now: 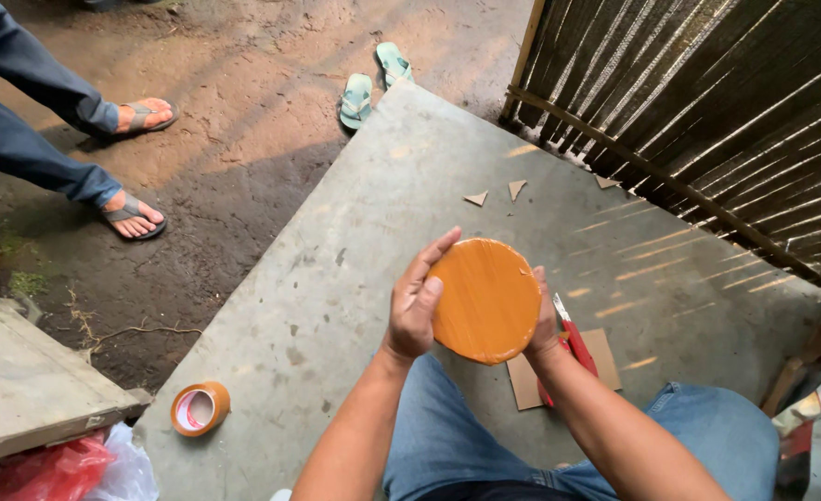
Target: The person assembles a cylindrical cardboard container by applying orange tape to the rim and sides. They cut a circular cardboard piece with a utility knife and attach it to the container opening, securing it with multiple strips of tape.
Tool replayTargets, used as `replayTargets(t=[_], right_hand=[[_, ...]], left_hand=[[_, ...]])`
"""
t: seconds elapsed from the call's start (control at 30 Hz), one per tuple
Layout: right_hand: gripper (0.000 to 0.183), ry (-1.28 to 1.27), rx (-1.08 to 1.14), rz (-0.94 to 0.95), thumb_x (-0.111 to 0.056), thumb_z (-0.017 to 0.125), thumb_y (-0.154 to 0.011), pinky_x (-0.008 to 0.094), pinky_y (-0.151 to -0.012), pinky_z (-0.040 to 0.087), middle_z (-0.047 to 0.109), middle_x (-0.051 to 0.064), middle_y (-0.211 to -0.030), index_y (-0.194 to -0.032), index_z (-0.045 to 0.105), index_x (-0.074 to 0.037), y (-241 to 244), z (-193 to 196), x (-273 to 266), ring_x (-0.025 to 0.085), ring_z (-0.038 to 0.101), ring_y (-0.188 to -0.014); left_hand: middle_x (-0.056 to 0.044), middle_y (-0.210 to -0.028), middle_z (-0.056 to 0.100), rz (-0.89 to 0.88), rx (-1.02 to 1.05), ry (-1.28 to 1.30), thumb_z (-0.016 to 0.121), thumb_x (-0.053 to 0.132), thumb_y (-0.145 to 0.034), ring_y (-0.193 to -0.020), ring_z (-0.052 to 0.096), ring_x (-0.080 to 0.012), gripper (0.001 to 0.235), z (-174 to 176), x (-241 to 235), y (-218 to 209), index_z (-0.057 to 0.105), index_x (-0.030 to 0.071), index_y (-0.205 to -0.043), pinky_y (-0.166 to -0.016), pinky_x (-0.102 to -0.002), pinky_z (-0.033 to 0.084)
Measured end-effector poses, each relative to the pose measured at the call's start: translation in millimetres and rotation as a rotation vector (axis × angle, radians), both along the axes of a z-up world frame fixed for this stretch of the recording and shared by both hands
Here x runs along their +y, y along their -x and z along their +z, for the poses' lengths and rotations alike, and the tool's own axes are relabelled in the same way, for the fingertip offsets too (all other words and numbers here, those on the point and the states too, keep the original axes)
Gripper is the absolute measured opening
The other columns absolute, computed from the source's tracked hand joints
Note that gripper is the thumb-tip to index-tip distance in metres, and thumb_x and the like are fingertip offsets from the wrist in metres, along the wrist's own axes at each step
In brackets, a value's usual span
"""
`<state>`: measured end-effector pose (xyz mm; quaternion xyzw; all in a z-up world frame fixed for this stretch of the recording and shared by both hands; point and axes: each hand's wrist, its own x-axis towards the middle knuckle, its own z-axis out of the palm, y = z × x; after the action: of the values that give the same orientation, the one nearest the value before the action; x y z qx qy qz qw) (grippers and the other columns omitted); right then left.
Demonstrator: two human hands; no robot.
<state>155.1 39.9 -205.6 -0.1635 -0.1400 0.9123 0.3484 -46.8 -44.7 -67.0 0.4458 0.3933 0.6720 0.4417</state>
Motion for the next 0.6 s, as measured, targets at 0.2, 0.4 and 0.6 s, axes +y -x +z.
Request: replayTargets(t=[0.2, 0.4, 0.6], right_hand=[[0.062, -0.06, -0.001, 0.01, -0.043, 0.03, -0.111, 0.042, -0.119, 0.032, 0.047, 0.018, -0.155, -0.153, 0.041, 0.0, 23, -2, -11, 0.03, 0.045, -0.142], [0.058, -1.231, -0.867, -0.147, -0.036, 0.028, -0.115, 0.041, -0.126, 0.02, 0.038, 0.021, -0.163, -0.154, 0.041, 0.004, 72, -23, -44, 0.032, 0.03, -0.154], [0.057, -0.526, -1.32, -0.105, -0.038, 0.049, -0.104, 0.035, -0.109, 0.042, 0.058, 0.017, -0.143, -0.145, 0.049, 0.002, 62, -119, 0, 0.024, 0.056, -0.131]], left_hand=[[-0.02, -0.162, 0.042, -0.128, -0.142, 0.074, 0.052, 0.03, -0.097, -0.15, 0.042, -0.028, 0.07, -10, -16, 18, 0.037, -0.007, -0.154, -0.127, -0.04, 0.029], [-0.022, -0.162, 0.043, -0.043, -0.39, 0.171, 0.051, 0.034, -0.098, -0.148, 0.043, -0.0314, 0.07, -15, -66, 102, 0.042, -0.009, -0.152, -0.126, -0.043, 0.03], [-0.017, -0.15, 0.053, 0.136, -0.492, 0.272, 0.051, 0.035, -0.106, -0.135, 0.054, -0.0261, 0.061, -65, -132, 173, 0.046, -0.007, -0.15, -0.117, -0.04, 0.04]])
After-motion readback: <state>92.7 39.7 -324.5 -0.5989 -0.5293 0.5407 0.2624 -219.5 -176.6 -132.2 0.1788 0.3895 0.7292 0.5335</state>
